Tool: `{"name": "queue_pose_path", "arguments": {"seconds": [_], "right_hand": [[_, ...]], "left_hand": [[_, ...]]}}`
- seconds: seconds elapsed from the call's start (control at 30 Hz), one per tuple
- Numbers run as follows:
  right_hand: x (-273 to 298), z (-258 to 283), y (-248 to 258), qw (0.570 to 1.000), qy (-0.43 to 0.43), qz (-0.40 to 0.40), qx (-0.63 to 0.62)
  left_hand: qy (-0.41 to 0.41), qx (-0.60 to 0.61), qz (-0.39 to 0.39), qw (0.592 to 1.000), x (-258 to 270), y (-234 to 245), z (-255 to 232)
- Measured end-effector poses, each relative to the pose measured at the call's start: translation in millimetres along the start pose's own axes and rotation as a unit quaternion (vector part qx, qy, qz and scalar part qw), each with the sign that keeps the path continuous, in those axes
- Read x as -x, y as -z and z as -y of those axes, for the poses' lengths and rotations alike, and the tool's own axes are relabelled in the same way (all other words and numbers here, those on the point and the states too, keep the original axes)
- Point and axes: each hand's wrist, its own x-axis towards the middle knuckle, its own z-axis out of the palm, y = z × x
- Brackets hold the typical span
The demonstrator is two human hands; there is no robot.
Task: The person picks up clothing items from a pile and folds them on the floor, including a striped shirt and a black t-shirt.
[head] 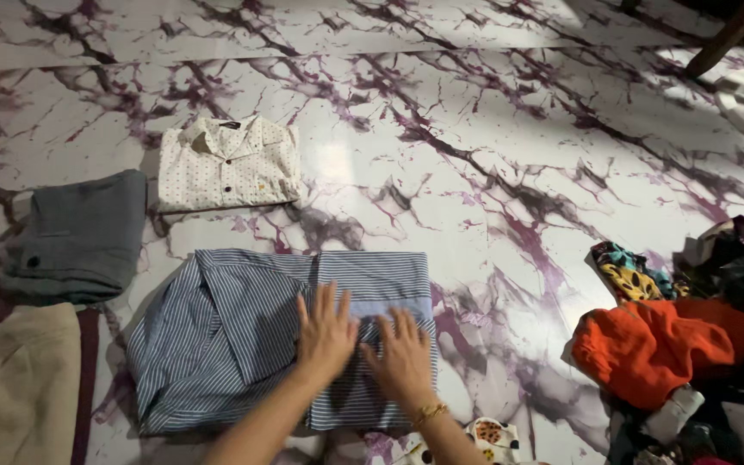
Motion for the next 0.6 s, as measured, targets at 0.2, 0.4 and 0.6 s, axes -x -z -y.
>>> {"name": "queue_pose_path", "arguments": {"seconds": [0.2,0.4,0.6], "right_hand": [[-3,-63,-6,0.985,0.060,0.109,0.118],[-1,-55,0,0.985,-0.020,0.090,0.146],[37,-55,-16,0.979,-0.079,0.093,0.162]], "left_hand": [[0.183,0.002,0.240,0.953,54,25,-55],[0.080,0.016,0.271,0.959,28,20,-41],[-0.243,-0.006,0.263,0.934,-28,-12,-3]]}}
